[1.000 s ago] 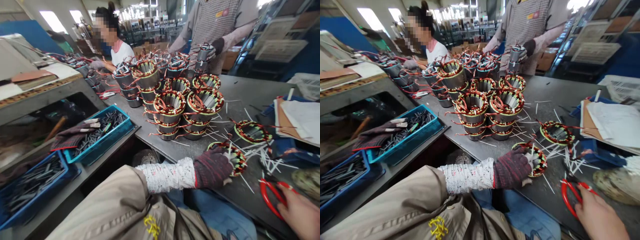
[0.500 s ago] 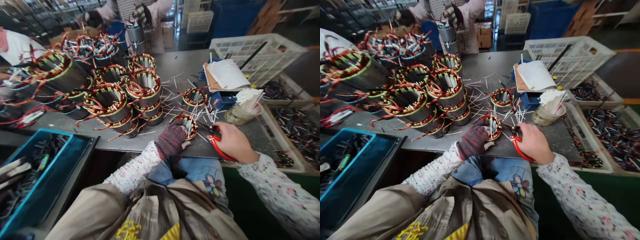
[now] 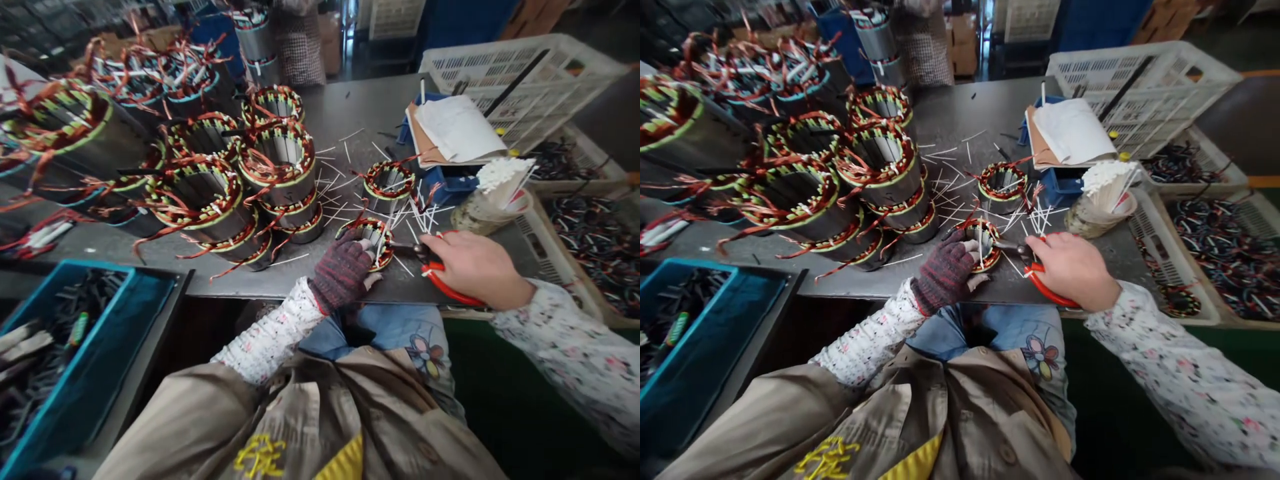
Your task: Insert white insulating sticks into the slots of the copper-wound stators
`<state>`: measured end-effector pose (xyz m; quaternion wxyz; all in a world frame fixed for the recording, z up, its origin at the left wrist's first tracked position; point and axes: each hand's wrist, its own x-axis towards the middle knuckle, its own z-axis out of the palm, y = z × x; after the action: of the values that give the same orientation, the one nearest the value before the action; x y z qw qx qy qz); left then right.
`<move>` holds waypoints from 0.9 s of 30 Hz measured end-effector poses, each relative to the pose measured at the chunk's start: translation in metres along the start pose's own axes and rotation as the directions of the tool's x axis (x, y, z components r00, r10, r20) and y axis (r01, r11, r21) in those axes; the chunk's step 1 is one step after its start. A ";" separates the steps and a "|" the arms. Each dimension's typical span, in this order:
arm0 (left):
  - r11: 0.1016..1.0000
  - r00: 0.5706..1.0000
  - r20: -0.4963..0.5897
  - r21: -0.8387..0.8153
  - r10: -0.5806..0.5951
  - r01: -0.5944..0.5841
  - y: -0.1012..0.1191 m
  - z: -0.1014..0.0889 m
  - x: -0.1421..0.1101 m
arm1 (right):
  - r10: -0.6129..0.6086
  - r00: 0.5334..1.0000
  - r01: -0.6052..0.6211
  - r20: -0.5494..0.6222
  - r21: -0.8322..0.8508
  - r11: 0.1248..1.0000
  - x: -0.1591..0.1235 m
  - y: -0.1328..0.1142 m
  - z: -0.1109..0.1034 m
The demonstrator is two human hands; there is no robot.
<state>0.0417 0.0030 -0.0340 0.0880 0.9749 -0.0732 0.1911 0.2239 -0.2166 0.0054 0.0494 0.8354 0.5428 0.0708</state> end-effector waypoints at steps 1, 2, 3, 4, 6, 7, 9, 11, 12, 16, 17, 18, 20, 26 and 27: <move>1.000 1.000 -0.008 0.000 -0.009 0.009 0.000 0.000 0.000 | 0.009 1.000 -0.008 0.021 -0.015 1.000 -0.001 -0.001 -0.001; 1.000 1.000 -0.013 0.000 -0.018 0.018 0.000 0.001 0.000 | 0.018 0.999 -0.017 0.034 -0.019 1.000 -0.002 -0.003 -0.002; 1.000 1.000 -0.015 0.001 -0.026 0.026 0.000 0.001 -0.001 | 0.020 0.999 -0.019 0.030 -0.011 1.000 -0.004 -0.005 -0.003; 0.999 0.999 -0.016 0.001 -0.032 0.032 0.000 0.002 -0.001 | 0.003 1.000 -0.003 0.008 0.006 1.000 -0.005 -0.006 -0.003; 0.999 0.999 -0.024 0.004 -0.032 0.032 0.000 0.003 -0.002 | -0.065 0.995 0.068 -0.071 0.035 0.997 -0.009 -0.009 -0.004; 1.000 0.999 -0.030 0.007 -0.028 0.028 0.000 0.003 -0.002 | -0.103 0.989 0.107 -0.105 0.036 0.994 -0.011 -0.011 -0.005; 0.999 0.999 -0.033 0.014 -0.034 0.034 0.001 0.004 -0.002 | -0.164 0.980 0.167 -0.113 0.022 0.986 -0.012 -0.016 -0.008; 0.999 0.999 -0.021 0.017 -0.047 0.047 0.001 0.004 -0.003 | -0.180 0.982 0.182 -0.063 0.027 0.983 -0.011 -0.021 -0.011; 0.999 0.999 -0.014 0.013 -0.050 0.050 0.001 0.004 -0.003 | -0.171 0.985 0.172 -0.033 0.045 0.984 -0.011 -0.023 -0.012; 0.999 0.999 0.002 0.001 -0.045 0.045 -0.009 0.000 0.000 | 0.044 0.997 -0.052 0.056 0.144 0.988 -0.012 -0.015 0.002; 0.998 0.998 0.011 0.010 -0.055 0.055 -0.014 -0.002 0.003 | 0.136 0.987 -0.149 0.086 0.171 0.974 -0.013 -0.008 0.009; 0.997 0.997 0.025 0.025 -0.071 0.070 -0.021 -0.004 0.005 | 0.215 0.969 -0.236 0.118 0.203 0.950 -0.015 -0.001 0.018; 0.990 0.992 0.042 0.076 -0.119 0.116 -0.033 -0.009 0.014 | 0.300 0.945 -0.326 0.132 0.279 0.903 -0.019 0.014 0.039; 0.948 0.972 -0.128 0.226 -0.199 0.224 -0.008 -0.031 0.061 | 0.316 0.889 -0.177 -0.332 0.387 0.905 -0.036 0.019 0.104; 0.955 0.979 -0.123 0.228 -0.162 0.187 0.004 -0.031 0.072 | 0.304 0.875 -0.151 -0.375 0.386 0.910 -0.038 0.015 0.112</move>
<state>0.0959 -0.0026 0.0224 -0.0096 0.9699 0.0414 0.2399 0.2416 -0.2586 -0.1048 -0.2265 0.8537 0.4402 0.1613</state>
